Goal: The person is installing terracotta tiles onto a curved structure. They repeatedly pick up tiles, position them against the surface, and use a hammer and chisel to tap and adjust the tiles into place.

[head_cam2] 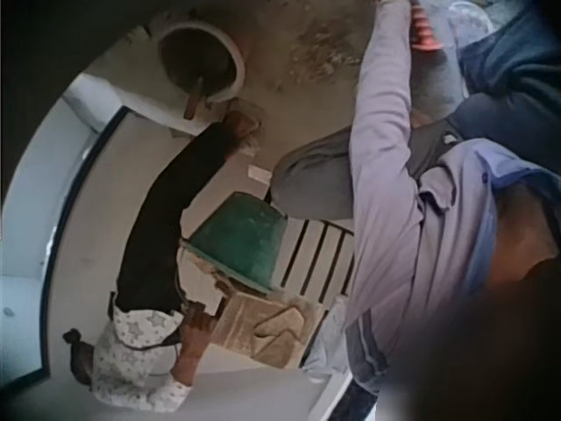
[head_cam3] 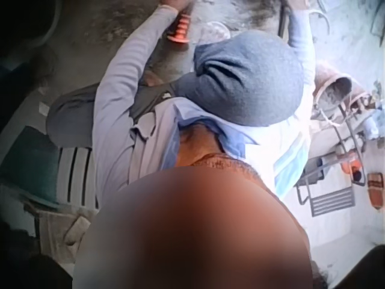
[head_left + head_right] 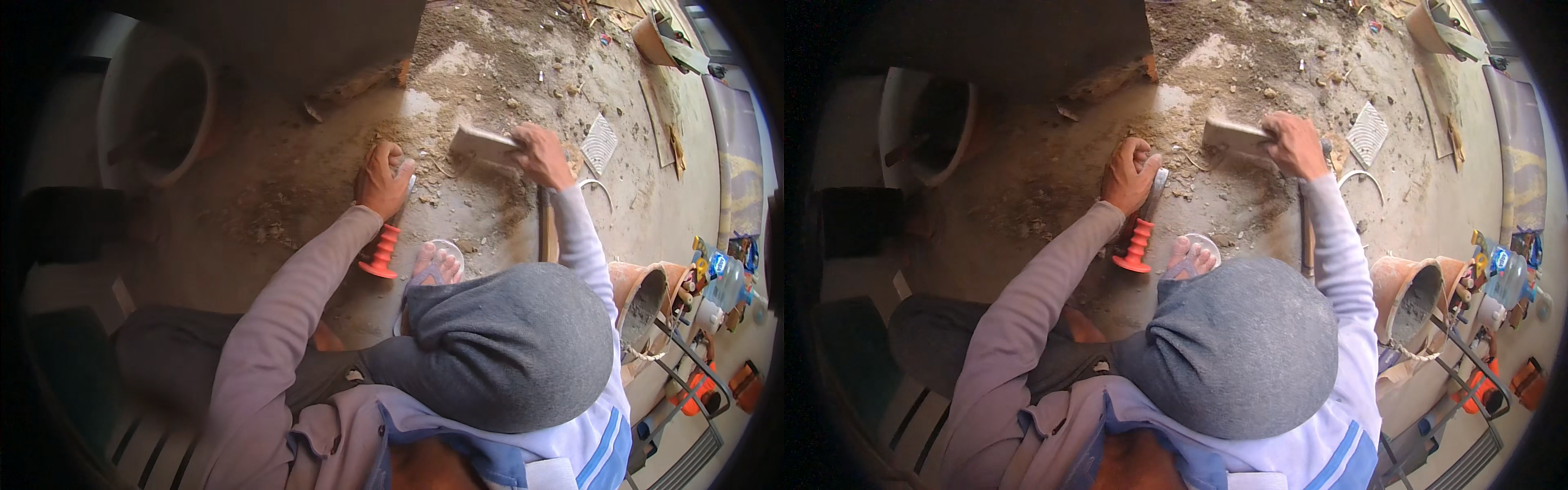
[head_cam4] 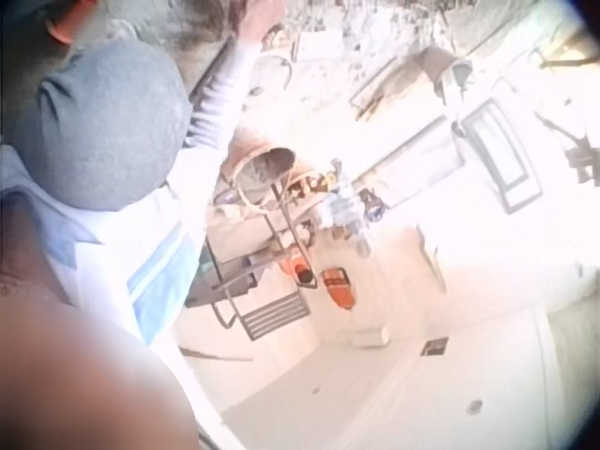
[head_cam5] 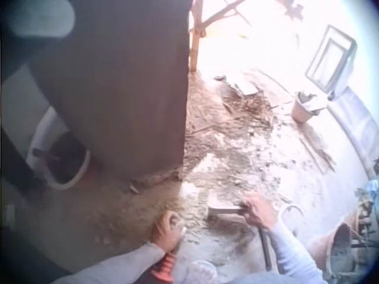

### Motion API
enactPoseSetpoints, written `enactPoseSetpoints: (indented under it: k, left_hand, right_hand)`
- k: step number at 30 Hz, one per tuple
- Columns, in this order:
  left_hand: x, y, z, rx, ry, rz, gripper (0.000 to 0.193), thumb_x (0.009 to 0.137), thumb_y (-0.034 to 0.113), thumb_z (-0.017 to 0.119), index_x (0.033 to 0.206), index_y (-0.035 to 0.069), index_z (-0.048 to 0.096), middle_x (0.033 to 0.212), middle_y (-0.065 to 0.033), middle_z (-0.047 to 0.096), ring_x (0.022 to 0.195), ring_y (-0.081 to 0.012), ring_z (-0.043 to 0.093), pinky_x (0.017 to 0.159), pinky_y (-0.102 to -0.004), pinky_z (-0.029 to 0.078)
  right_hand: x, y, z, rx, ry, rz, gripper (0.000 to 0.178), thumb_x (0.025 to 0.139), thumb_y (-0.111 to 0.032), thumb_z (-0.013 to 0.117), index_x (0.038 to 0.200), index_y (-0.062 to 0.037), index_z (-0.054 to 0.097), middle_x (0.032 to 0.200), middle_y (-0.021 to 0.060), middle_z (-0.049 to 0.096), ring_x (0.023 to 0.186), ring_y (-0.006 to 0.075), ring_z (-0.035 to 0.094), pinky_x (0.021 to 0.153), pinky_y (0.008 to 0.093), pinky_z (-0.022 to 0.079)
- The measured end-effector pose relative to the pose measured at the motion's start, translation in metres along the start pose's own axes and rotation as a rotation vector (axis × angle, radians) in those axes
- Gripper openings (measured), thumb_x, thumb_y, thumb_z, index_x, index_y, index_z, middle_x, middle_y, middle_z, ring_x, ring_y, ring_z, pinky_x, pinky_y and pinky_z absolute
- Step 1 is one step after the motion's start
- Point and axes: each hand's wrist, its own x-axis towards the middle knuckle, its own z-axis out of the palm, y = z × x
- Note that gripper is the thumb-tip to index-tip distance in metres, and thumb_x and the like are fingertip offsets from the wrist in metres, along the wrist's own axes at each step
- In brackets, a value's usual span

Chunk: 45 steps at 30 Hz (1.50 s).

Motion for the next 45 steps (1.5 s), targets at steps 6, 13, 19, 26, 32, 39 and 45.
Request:
enactPoseSetpoints:
  k: [6,13,19,26,32,39,45]
  left_hand:
    - [-0.029,0.038,0.024,-0.394,-0.269,-0.379,0.048,0.08,0.033,0.075,0.109,0.001,0.054,0.104,-0.0119,0.06,0.089,-0.0194,0.059,0.077,-0.0346,0.051]
    - [-0.008,0.034,0.013,-1.295,-0.258,-0.656,0.045,0.091,0.034,0.063,0.124,0.006,0.051,0.115,-0.0086,0.062,0.103,-0.0195,0.063,0.084,-0.0347,0.055]
    - [0.015,-0.01,-0.021,-1.393,0.21,-0.781,0.032,0.09,0.021,0.064,0.118,0.008,0.054,0.111,-0.006,0.062,0.103,-0.0204,0.062,0.089,-0.0334,0.055]
    - [0.034,-0.02,-0.025,-1.389,0.379,-0.847,0.038,0.092,0.022,0.062,0.122,0.003,0.05,0.119,-0.0098,0.057,0.111,-0.0217,0.058,0.093,-0.0304,0.053]
    - [0.041,-0.015,-0.022,-1.378,0.47,-0.818,0.048,0.091,0.024,0.064,0.128,0.0,0.045,0.123,-0.0115,0.055,0.113,-0.0226,0.057,0.095,-0.0296,0.052]
    - [0.039,-0.016,-0.027,-1.094,0.363,-0.567,0.07,0.083,0.023,0.074,0.134,0.0,0.032,0.121,-0.0138,0.056,0.113,-0.0225,0.056,0.092,-0.032,0.051]
    - [0.048,-0.018,-0.03,-0.846,0.527,-0.533,0.086,0.072,0.036,0.082,0.133,-0.002,0.034,0.125,-0.0143,0.055,0.122,-0.0245,0.048,0.104,-0.0374,0.036]
  right_hand:
    - [-0.051,-0.075,-0.047,-0.032,0.569,-0.084,0.018,0.079,-0.013,0.068,0.073,-0.0056,0.053,0.068,0.0045,0.048,0.067,0.0181,0.051,0.058,0.0333,0.04]
    - [0.002,-0.086,-0.027,0.919,-0.11,0.244,0.022,0.079,-0.022,0.072,0.082,-0.0005,0.068,0.076,0.0042,0.064,0.067,0.0128,0.057,0.062,0.0262,0.043]
    - [0.079,-0.11,0.047,2.003,-0.281,0.309,0.042,0.088,-0.012,0.063,0.125,0.0018,0.049,0.104,0.007,0.064,0.082,0.0129,0.064,0.067,0.0258,0.054]
    - [0.088,-0.136,0.07,1.969,-0.228,0.323,0.066,0.084,-0.003,0.064,0.14,0.0043,0.029,0.121,0.0164,0.055,0.098,0.0216,0.063,0.074,0.0321,0.059]
    - [0.1,-0.145,0.071,1.873,-0.17,0.299,0.063,0.085,0.001,0.059,0.138,0.0108,0.028,0.126,0.0204,0.05,0.096,0.0229,0.064,0.077,0.0331,0.059]
    - [0.112,-0.144,0.069,1.983,-0.107,0.395,0.042,0.088,-0.006,0.061,0.125,0.0092,0.048,0.111,0.0157,0.061,0.092,0.0224,0.065,0.077,0.0319,0.059]
    - [0.119,-0.153,0.076,1.972,0.063,0.484,0.034,0.09,-0.014,0.063,0.114,0.0088,0.056,0.103,0.0139,0.064,0.086,0.0223,0.067,0.075,0.0314,0.059]
